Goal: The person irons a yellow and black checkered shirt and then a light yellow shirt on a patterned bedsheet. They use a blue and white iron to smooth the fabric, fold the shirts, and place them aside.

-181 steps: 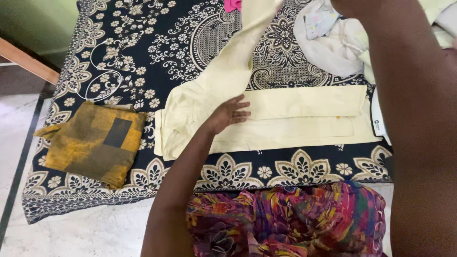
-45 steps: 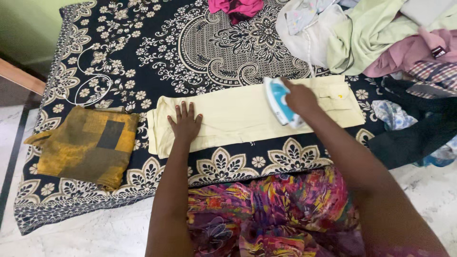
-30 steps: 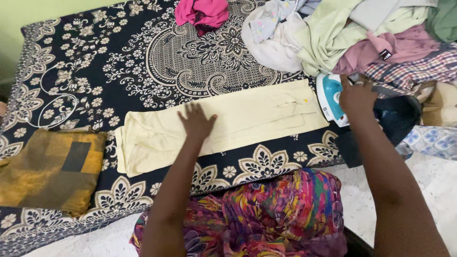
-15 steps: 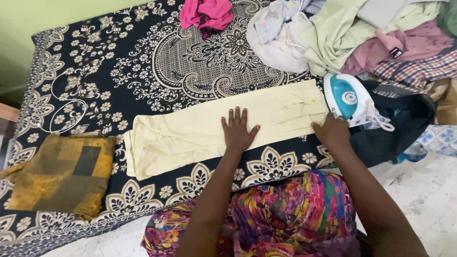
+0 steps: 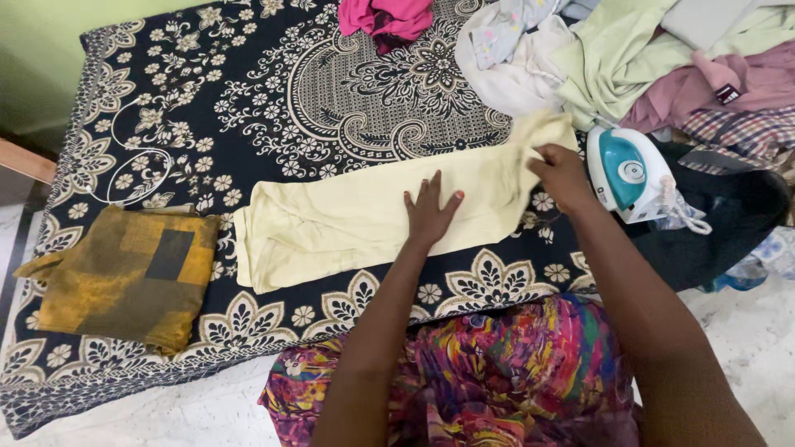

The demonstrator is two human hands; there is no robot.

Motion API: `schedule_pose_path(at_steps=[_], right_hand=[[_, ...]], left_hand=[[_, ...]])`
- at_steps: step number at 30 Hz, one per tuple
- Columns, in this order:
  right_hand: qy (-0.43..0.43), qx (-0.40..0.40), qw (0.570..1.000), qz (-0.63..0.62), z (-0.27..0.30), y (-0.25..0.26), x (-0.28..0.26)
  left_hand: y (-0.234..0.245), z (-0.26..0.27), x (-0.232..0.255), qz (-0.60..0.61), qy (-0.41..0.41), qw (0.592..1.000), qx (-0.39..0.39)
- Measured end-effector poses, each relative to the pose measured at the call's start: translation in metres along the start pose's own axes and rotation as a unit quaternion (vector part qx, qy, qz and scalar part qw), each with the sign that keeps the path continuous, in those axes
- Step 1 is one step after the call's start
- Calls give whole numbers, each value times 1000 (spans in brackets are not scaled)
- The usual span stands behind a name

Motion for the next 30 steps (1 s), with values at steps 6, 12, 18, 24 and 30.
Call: schedule_pose_path(at_steps=[6, 12, 18, 24, 30], right_hand=[[-24, -124, 988, 84, 27, -177, -83], [151, -273, 931, 191, 104, -244, -92], [270, -118, 841, 454, 97, -214, -123], [97, -107, 899, 414, 59, -176, -64], [-39, -74, 959, -270, -7, -96, -3]], left_hand=[[43, -17, -45, 682, 3, 729, -51], [50, -18, -86, 736, 111, 665, -65], [18, -56, -62, 673, 181, 689, -197], [26, -80, -11, 520, 95, 827, -189], [81, -48, 72, 702, -105, 611, -352]])
Point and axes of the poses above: each hand's wrist, its own z-axis away from the middle knuckle, its own y-axis out of the back of the hand, x = y × z, the point moved 6 cm from there along -z, towards the middle knuckle, and after that the axes turned 6 degrees about -z, right-handed, at the moved point
